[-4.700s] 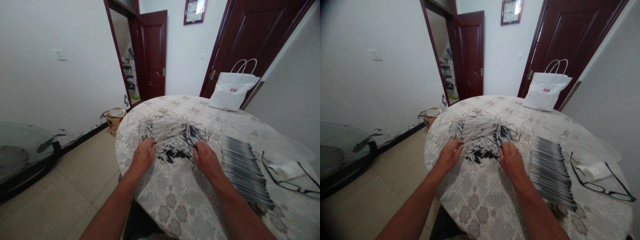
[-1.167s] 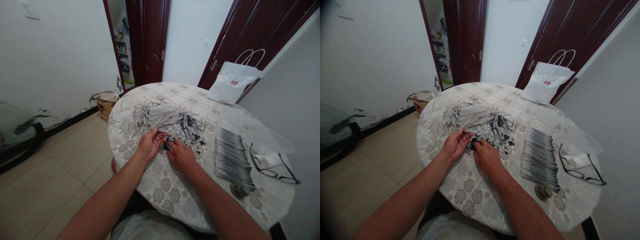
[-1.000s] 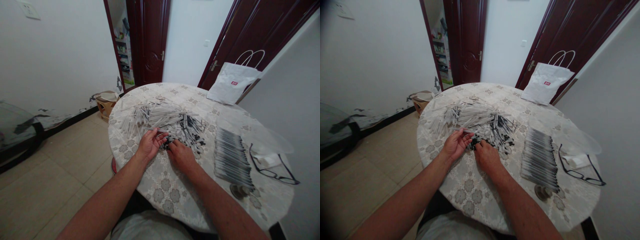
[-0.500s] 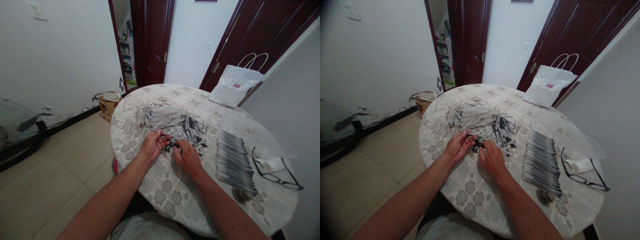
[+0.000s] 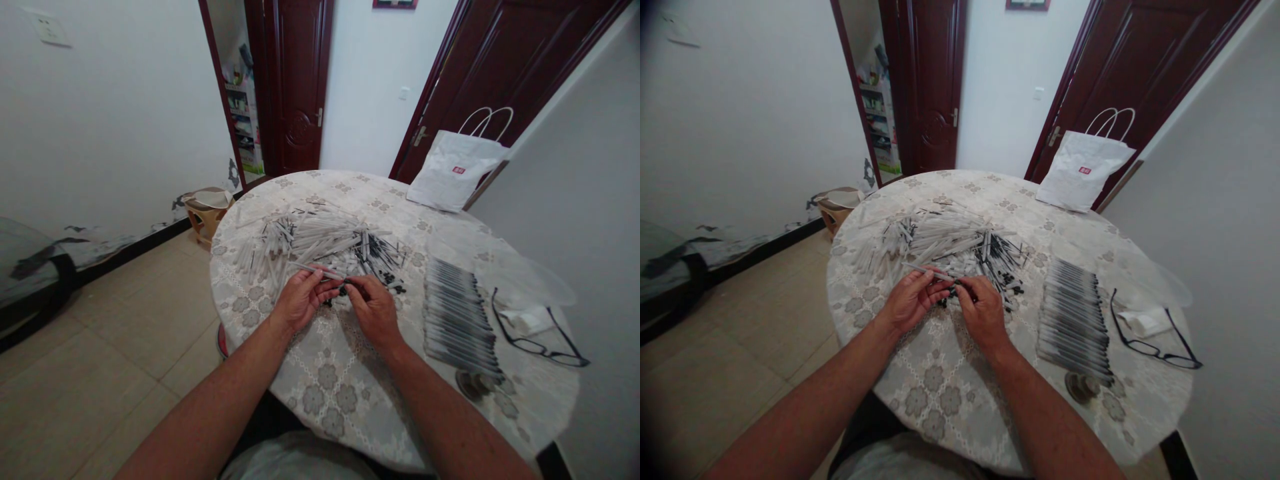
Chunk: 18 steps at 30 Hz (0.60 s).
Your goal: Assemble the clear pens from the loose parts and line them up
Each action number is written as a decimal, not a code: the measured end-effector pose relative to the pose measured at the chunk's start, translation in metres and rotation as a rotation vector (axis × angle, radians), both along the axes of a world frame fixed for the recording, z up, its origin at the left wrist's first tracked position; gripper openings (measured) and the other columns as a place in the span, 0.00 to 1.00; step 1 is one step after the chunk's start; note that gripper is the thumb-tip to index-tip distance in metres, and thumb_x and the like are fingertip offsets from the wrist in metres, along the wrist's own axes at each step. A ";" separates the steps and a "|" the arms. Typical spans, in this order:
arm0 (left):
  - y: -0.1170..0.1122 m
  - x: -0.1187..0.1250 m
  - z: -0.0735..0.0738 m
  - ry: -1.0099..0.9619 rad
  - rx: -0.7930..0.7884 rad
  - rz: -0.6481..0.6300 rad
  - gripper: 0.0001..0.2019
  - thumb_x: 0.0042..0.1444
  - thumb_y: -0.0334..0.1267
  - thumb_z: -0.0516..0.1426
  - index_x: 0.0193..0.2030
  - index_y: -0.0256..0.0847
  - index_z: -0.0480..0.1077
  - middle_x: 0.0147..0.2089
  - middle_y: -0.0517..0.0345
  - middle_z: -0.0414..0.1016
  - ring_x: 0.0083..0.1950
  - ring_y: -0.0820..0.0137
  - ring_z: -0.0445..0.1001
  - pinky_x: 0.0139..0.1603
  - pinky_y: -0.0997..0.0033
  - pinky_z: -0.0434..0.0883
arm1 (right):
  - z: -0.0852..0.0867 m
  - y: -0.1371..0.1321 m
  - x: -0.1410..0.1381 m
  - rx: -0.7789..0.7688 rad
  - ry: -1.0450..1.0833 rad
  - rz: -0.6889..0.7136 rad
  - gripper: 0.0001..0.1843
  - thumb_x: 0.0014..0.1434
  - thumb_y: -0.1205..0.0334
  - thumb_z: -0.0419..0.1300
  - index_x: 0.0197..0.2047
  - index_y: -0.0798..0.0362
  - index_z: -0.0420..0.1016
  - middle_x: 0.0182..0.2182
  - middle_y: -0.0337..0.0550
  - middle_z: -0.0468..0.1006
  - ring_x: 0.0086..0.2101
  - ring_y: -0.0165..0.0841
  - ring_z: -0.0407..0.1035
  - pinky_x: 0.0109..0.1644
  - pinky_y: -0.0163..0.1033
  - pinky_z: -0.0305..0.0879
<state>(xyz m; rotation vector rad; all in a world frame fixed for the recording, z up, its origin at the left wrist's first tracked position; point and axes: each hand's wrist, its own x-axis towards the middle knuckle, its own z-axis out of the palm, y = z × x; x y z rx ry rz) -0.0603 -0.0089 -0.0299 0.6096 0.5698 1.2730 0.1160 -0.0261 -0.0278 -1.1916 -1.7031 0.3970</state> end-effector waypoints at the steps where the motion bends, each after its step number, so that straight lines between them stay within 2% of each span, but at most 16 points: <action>1: 0.000 0.001 -0.001 -0.001 0.003 -0.004 0.11 0.59 0.36 0.66 0.45 0.35 0.72 0.45 0.47 0.82 0.45 0.60 0.84 0.44 0.64 0.81 | 0.000 0.000 0.000 0.001 0.001 0.009 0.10 0.67 0.59 0.59 0.46 0.50 0.81 0.38 0.43 0.80 0.38 0.34 0.73 0.43 0.39 0.68; 18: -0.001 0.001 -0.001 0.006 0.004 -0.035 0.11 0.59 0.35 0.66 0.46 0.35 0.73 0.43 0.48 0.83 0.43 0.61 0.85 0.43 0.64 0.82 | 0.001 0.000 0.004 0.045 0.000 0.048 0.09 0.67 0.60 0.60 0.47 0.48 0.81 0.39 0.43 0.80 0.39 0.34 0.74 0.45 0.40 0.70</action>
